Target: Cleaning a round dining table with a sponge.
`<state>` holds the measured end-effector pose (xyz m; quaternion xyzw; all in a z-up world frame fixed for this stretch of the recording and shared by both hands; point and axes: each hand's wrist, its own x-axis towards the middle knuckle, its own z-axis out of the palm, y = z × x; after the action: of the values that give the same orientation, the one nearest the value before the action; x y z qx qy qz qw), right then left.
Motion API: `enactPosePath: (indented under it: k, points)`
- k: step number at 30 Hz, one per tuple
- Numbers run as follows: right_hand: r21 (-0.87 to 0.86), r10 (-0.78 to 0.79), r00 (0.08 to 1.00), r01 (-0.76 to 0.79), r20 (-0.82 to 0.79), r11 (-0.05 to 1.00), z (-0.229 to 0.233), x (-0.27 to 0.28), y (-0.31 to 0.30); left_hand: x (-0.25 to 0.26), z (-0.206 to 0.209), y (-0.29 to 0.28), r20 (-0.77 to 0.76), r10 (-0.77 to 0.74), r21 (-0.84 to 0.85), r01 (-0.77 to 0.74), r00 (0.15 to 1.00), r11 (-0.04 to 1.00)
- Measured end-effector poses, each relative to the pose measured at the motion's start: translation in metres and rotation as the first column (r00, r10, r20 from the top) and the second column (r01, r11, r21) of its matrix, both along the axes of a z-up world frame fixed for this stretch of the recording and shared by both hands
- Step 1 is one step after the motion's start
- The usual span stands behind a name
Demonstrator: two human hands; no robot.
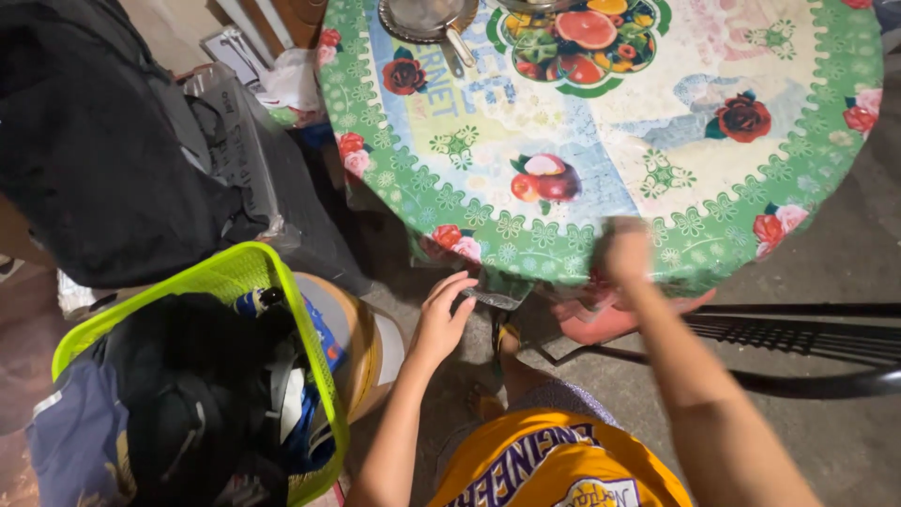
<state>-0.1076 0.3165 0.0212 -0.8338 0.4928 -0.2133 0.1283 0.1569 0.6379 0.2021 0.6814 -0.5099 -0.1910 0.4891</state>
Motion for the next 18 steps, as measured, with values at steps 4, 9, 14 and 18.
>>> enactPosePath:
  k: [4,9,14,18]
  points:
    - [0.226,0.242,0.944,-0.292,0.223,0.929,0.067,0.12,0.126,0.006,0.005,-0.039,0.021,-0.056,-0.016,0.056,0.998,0.998]
    - [-0.083,0.607,0.786,-0.601,0.121,0.795,0.076,0.102,0.094,0.029,0.019,-0.082,0.012,-0.125,0.0,0.125,0.992,0.992]
    - [-0.081,0.004,1.0,-0.006,-0.028,0.997,0.051,-0.008,-0.04,0.056,0.01,-0.129,0.058,-0.122,0.015,0.121,0.991,0.993]
    - [-0.122,-0.041,0.998,0.037,-0.036,0.992,0.064,0.026,-0.032,0.05,0.015,-0.177,0.014,-0.111,0.047,0.111,0.994,0.993]
